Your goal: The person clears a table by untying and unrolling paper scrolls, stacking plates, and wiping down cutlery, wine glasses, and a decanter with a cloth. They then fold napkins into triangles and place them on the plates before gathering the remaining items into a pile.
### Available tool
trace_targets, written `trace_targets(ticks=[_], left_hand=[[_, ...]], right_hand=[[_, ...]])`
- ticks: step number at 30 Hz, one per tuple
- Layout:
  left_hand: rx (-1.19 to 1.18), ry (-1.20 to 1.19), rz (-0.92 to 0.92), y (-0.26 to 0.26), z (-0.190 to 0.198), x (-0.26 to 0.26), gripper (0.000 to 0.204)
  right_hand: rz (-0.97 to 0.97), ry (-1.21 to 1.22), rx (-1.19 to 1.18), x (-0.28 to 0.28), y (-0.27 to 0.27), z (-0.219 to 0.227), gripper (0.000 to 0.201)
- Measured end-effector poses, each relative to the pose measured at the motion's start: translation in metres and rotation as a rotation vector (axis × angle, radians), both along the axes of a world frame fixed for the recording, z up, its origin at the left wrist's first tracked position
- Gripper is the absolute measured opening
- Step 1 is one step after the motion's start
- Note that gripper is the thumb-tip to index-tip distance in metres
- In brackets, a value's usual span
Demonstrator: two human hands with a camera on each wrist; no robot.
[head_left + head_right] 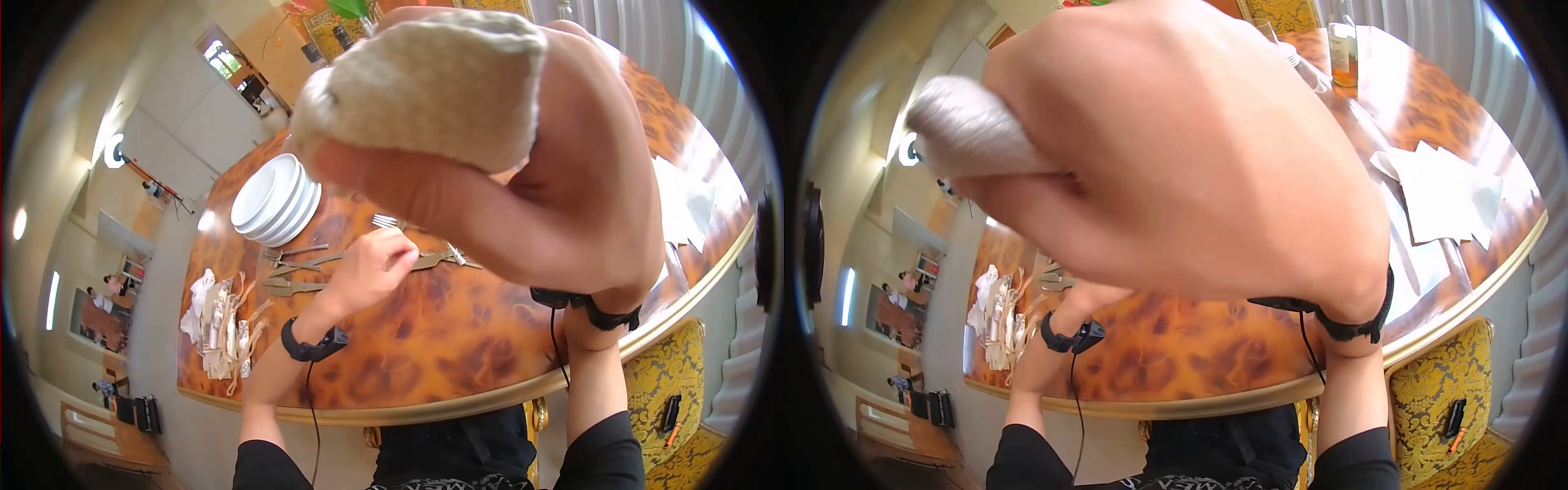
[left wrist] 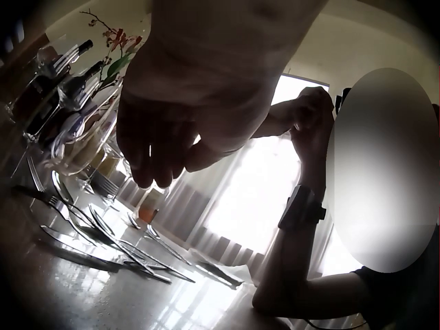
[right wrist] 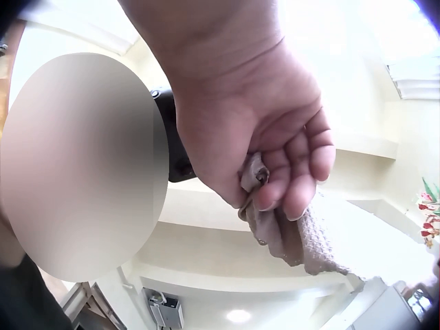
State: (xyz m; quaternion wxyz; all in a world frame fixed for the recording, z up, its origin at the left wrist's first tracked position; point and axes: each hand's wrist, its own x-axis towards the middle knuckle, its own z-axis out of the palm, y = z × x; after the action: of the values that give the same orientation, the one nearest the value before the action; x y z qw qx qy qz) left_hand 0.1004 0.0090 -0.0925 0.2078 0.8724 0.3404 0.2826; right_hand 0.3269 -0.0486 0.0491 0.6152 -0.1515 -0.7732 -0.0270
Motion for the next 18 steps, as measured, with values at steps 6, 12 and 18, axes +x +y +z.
trace_targets(ticks=[6,12,18], left_hand=[[0.324,0.148,-0.257,0.017,-0.037,0.017,0.019],[0.539,0.275,-0.274,0.061,-0.100,0.015,0.034],[0.606,0.773,-0.105,0.050,-0.067,0.023,0.046]], right_hand=[[-0.049,-0.050,-0.014,0.008,-0.017,0.003,0.019],[-0.123,-0.115,-0.010,0.021,-0.030,0.012,0.018],[-0.123,-0.079,-0.078,0.023,-0.024,0.006,0.030]])
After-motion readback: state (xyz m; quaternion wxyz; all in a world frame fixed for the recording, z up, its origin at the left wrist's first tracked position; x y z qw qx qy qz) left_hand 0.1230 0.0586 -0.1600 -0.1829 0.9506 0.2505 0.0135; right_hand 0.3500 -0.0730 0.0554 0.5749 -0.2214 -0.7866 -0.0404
